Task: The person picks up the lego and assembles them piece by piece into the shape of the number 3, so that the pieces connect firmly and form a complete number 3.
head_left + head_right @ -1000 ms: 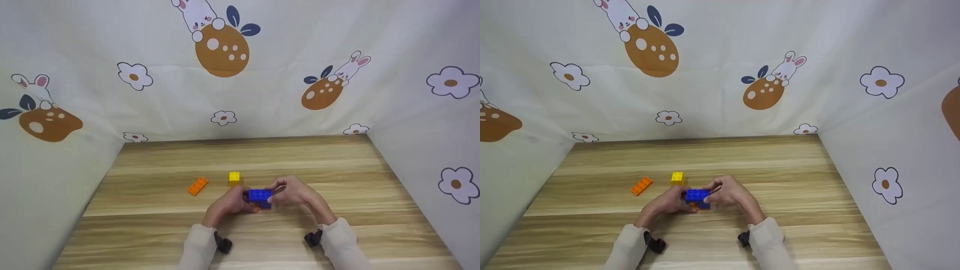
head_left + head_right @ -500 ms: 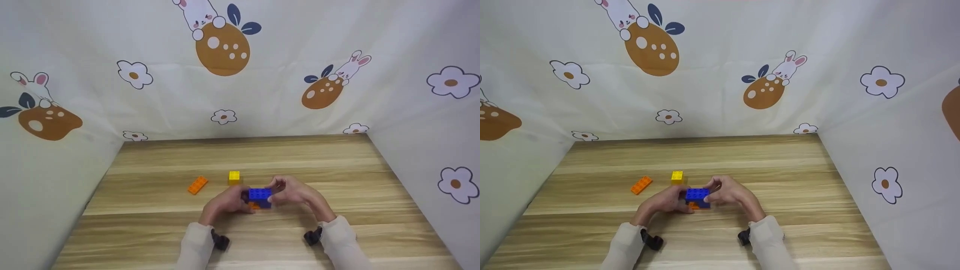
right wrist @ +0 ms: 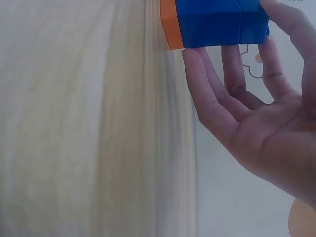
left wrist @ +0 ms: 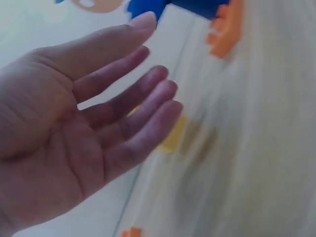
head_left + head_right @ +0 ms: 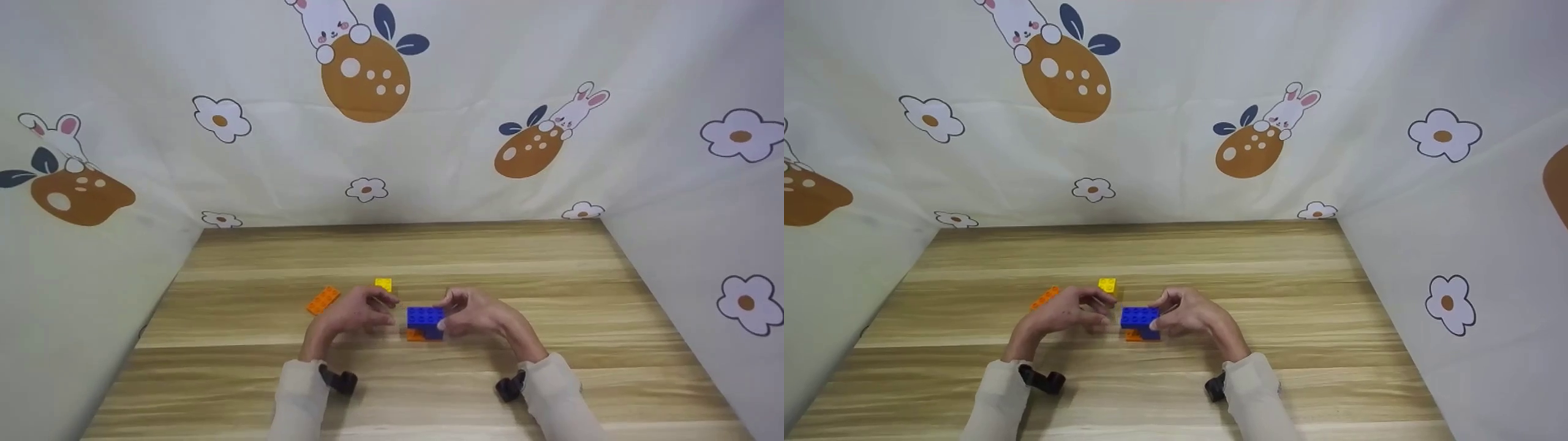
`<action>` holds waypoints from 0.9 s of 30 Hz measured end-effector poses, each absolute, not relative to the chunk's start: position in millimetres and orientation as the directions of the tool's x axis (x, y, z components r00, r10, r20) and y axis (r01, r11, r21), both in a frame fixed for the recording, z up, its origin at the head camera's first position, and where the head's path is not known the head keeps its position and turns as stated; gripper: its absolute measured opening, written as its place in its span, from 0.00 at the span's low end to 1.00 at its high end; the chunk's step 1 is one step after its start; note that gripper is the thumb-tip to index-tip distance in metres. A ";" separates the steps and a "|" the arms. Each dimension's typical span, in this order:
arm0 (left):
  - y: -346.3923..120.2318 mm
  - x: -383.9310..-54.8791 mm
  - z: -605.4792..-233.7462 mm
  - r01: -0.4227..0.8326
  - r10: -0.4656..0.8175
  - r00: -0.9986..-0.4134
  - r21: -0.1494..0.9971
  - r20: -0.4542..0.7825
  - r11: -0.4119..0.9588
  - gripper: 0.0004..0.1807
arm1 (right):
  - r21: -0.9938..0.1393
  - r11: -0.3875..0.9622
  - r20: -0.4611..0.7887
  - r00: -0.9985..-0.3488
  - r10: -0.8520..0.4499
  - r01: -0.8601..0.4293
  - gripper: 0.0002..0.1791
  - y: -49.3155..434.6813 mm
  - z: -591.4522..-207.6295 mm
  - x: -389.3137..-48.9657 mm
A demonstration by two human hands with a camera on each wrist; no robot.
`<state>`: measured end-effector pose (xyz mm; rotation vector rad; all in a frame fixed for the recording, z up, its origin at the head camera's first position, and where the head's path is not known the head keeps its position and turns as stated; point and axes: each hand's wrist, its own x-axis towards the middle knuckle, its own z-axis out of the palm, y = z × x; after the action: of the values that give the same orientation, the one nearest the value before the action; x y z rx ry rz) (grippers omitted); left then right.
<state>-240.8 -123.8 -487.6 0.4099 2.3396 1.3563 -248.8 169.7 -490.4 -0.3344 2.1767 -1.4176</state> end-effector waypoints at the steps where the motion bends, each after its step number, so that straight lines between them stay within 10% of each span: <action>1: -126.6 -241.6 -486.3 0.046 0.421 -0.889 0.881 -0.179 0.472 0.20 | -0.903 0.422 -0.290 -0.836 -0.466 0.078 0.20 169.6 -490.2 -248.4; 12: -136.7 -253.8 -490.0 0.040 0.097 -0.995 0.952 0.010 0.303 0.22 | -0.930 0.365 -0.242 -0.823 -0.514 0.046 0.19 172.1 -491.2 -247.5; 27: -127.1 -261.5 -514.9 -0.024 0.205 -0.974 0.941 -0.098 0.339 0.39 | -0.939 0.343 -0.206 -0.811 -0.547 0.007 0.19 167.9 -491.1 -245.6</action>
<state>-261.5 -127.1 -514.9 0.1655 2.4004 1.6916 -245.6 167.9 -491.1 -0.4713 2.1175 -1.4850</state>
